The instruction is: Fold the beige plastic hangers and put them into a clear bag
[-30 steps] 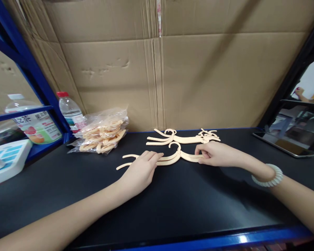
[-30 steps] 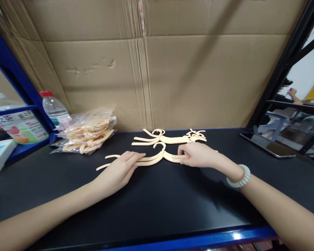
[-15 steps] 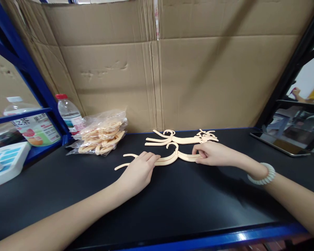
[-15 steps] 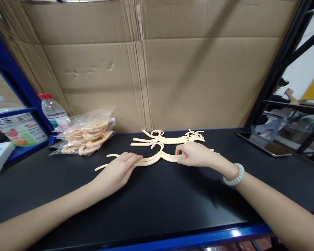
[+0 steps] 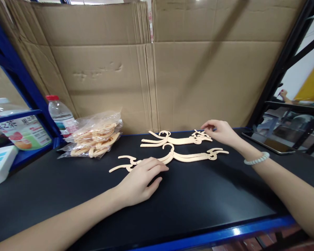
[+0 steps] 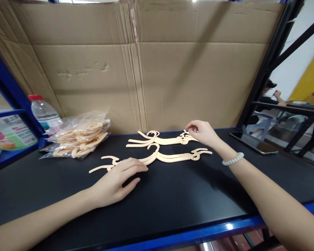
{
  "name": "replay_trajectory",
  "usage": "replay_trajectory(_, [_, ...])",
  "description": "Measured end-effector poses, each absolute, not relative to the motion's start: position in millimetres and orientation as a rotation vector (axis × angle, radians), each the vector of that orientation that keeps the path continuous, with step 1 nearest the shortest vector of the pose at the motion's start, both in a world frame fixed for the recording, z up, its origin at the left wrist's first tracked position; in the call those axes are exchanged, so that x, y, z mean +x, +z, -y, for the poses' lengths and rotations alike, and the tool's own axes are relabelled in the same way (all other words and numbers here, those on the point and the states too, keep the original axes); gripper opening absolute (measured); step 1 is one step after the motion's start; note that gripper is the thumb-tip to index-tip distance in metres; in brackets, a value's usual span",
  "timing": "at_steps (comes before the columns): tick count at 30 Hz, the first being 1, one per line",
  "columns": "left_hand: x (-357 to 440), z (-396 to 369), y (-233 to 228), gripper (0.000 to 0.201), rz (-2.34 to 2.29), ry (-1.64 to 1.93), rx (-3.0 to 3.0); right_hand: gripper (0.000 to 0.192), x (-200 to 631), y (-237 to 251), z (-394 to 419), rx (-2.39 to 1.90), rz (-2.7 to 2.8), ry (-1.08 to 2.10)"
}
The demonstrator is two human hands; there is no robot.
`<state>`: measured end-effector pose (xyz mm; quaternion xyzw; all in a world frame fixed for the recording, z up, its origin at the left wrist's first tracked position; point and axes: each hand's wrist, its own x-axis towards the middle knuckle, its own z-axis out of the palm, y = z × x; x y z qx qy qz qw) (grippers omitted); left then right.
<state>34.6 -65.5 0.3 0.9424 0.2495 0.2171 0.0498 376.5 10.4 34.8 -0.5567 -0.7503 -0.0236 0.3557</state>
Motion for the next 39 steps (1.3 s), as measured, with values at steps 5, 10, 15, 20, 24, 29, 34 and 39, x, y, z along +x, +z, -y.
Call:
replay_trajectory(5, [35, 66, 1, 0.029, -0.683, 0.618, 2.843, 0.02, 403, 19, -31, -1.573, 1.836, -0.181])
replay_trajectory(10, [36, 67, 1, 0.028, -0.667, 0.598, 2.831, 0.019, 418, 4, -43, -1.721, 1.892, -0.101])
replay_trajectory(15, [35, 67, 0, 0.027, -0.658, 0.61, 2.829, 0.017, 425, -3, -47, -1.722, 2.026, -0.058])
replay_trajectory(20, [34, 67, -1, 0.027, -0.665, 0.593, 2.83, 0.017, 425, -3, -47, -1.721, 2.091, -0.053])
replay_trajectory(24, [34, 67, 0, 0.027, -0.669, 0.594, 2.829, 0.019, 424, -6, -50, -1.736, 2.076, -0.076])
replay_trajectory(29, [35, 67, 1, 0.027, -0.659, 0.616, 2.823, 0.02, 424, -10, -52, -1.75, 2.019, -0.107])
replay_trajectory(34, [35, 68, 1, 0.027, -0.659, 0.625, 2.821, 0.022, 422, -6, -50, -1.735, 1.975, -0.167])
replay_trajectory(39, [35, 67, 2, 0.027, -0.642, 0.639, 2.811, 0.023, 414, 5, -41, -1.681, 1.835, -0.251])
